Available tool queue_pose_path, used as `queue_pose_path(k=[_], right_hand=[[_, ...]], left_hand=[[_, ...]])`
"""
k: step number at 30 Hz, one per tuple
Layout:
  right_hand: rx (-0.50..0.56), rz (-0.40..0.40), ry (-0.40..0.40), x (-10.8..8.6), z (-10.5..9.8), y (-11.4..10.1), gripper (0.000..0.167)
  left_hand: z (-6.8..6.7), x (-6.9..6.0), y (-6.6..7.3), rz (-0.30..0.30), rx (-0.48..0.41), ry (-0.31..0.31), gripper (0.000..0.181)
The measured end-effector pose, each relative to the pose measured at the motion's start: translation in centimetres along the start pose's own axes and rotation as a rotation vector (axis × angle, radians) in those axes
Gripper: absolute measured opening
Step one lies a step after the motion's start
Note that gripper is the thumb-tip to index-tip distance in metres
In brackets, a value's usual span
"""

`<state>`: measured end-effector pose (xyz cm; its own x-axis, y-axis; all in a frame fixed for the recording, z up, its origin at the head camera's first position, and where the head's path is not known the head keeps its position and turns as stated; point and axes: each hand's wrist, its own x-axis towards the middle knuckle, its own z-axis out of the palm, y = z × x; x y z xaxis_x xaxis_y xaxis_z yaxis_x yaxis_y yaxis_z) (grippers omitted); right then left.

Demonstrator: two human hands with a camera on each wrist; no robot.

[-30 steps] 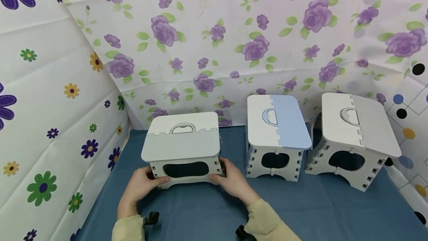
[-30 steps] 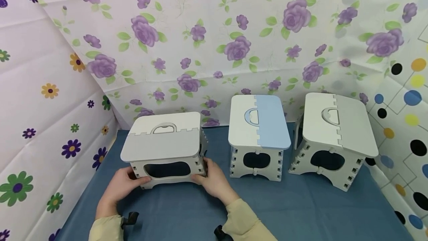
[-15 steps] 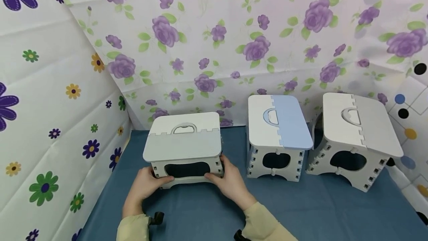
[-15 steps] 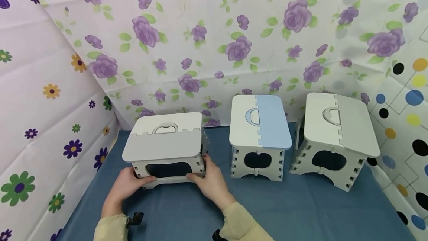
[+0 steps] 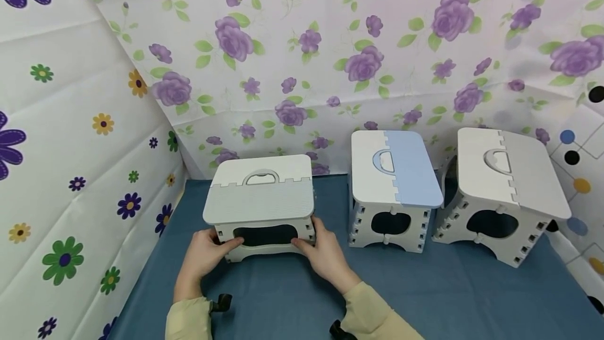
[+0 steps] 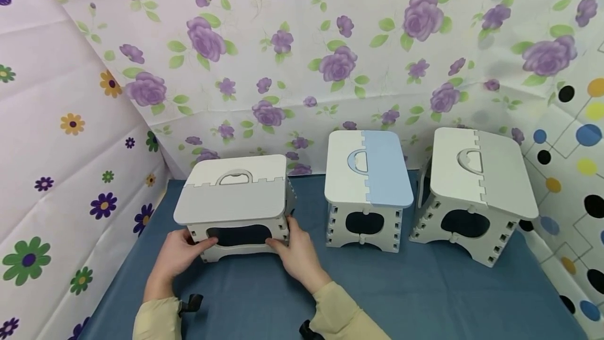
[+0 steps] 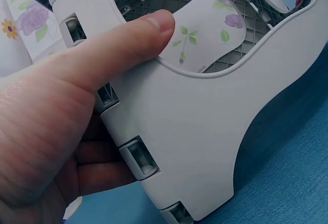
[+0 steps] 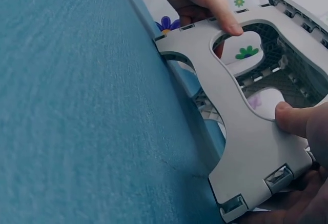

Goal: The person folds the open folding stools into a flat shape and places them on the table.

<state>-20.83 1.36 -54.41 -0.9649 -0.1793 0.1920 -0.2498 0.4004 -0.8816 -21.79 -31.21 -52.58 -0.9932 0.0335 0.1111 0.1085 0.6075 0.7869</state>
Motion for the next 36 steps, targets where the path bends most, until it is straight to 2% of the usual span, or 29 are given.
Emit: queue_pose_path(k=[9,17,36], right_hand=[[-0.021,-0.036,-0.003,-0.04,-0.08,0.17,0.058],[-0.032,-0.032,-0.012,-0.01,0.03,0.05,0.049],[-0.045,-0.066,0.027,-0.01,0.40,-0.07,0.047]], left_hand=[[0.03,-0.22,-0.24,0.037,-0.027,-0.032,0.037],[0.09,-0.26,-0.40,0.055,-0.048,-0.050,0.036],[0.12,-0.07,-0.50,0.093,-0.071,-0.071,0.037]])
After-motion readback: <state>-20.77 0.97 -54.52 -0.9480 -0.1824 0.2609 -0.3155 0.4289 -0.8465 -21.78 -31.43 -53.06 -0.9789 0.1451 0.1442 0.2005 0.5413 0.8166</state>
